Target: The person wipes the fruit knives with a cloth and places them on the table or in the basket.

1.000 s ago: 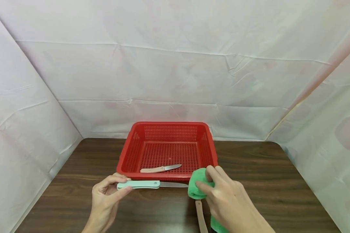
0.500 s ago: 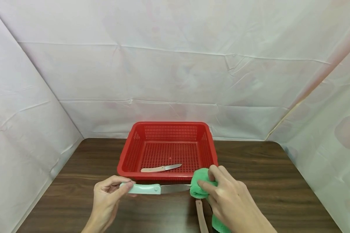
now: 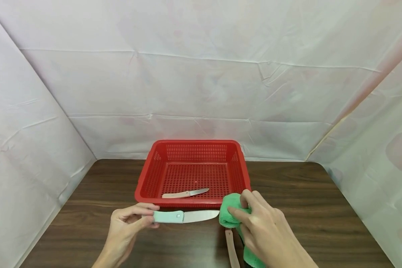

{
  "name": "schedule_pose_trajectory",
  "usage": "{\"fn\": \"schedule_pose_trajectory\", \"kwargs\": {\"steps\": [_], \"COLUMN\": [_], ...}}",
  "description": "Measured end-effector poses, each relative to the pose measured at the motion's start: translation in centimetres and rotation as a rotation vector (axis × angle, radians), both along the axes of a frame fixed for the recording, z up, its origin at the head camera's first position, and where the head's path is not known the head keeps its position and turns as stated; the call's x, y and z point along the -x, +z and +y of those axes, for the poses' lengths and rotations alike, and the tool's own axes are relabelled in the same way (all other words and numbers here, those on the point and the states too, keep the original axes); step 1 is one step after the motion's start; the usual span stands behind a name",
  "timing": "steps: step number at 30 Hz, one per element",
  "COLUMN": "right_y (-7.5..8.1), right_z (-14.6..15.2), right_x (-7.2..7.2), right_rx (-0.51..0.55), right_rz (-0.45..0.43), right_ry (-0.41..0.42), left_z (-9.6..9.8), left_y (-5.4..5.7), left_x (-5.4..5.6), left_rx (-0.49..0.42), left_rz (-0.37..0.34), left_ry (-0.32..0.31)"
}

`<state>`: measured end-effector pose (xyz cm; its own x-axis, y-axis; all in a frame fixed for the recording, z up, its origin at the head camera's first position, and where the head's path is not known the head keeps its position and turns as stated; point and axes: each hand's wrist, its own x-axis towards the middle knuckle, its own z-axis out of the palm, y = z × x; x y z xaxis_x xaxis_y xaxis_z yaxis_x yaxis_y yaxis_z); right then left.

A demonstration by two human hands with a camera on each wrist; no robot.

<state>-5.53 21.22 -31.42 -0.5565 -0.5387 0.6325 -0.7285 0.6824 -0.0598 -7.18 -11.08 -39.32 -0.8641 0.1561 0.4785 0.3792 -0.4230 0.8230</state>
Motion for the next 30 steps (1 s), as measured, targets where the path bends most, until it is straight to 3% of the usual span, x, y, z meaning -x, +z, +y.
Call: {"fn": "schedule_pose_trajectory", "kwargs": {"steps": [6,14,22,30], "right_y": [0.0,1.4,2.8,2.6], "right_z": [0.4,0.3,-2.0,-4.4], "right_x": [0.0,-0.3,0.1,-0.4], "right_rx": [0.033,0.079,0.133,0.067], "right_rz": [0.015,0.034,0.200,0.135], "right_ry": [-0.030,-0.078,0.036,0.109], "left_z": [-0.2,-0.3,0.1,0.6], "left_y": [0.0,0.2,0.5,0.7], "left_x": [0.1,0.1,0.4,0.5], "left_rx": [0.085,0.139,0.120,0.085], "left_rz": [0.018,-0.009,0.036,0.068], "left_ry": [0.018,0.026,0.031,0.023]}}
